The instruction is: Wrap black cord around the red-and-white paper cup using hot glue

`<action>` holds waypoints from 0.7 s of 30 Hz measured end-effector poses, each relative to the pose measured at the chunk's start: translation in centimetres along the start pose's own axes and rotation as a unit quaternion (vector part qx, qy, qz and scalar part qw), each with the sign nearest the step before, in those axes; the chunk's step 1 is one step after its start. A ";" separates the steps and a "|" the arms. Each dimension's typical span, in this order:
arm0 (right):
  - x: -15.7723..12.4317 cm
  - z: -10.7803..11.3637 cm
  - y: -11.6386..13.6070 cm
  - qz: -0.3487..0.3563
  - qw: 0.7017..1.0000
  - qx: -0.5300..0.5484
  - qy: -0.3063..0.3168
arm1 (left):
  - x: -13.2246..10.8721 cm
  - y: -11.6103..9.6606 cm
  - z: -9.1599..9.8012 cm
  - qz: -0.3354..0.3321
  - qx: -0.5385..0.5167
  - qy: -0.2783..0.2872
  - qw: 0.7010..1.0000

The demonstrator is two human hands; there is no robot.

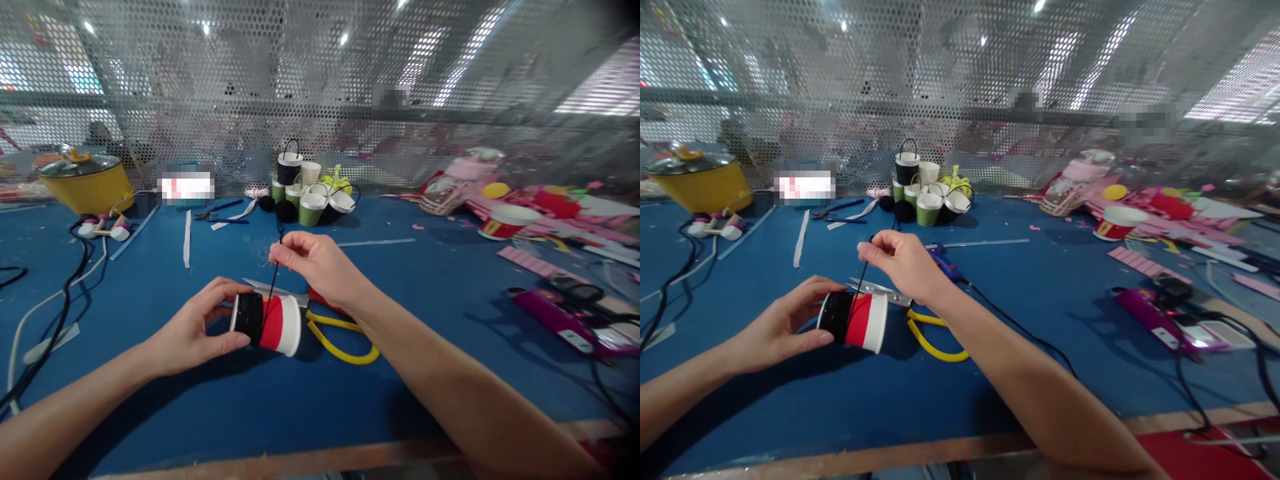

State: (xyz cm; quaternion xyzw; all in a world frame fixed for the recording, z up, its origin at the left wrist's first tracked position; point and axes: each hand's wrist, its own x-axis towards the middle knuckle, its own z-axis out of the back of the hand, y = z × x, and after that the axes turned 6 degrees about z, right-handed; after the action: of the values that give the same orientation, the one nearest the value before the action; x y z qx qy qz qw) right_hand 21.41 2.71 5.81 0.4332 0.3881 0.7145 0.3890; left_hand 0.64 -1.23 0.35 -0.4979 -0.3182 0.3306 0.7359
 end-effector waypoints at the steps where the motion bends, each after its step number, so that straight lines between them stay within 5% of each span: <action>1: 0.0 -0.1 -0.1 0.004 1.000 -0.007 0.000 | -0.1 0.0 0.0 0.000 0.004 0.003 1.000; 9: 0.2 -0.4 -0.8 0.022 0.997 -0.069 0.014 | -0.4 -0.3 -0.2 -0.028 0.064 0.008 0.998; 21: -0.3 -1.1 -0.6 -0.055 0.992 -0.054 0.096 | -0.8 -0.6 -0.1 -0.112 0.173 -0.011 0.978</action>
State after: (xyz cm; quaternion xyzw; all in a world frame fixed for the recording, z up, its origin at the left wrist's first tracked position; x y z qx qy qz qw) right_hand 20.65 2.41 4.79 0.3190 0.4079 0.7502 0.4112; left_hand 0.37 -2.06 0.74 -0.3203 -0.3183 0.3017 0.8397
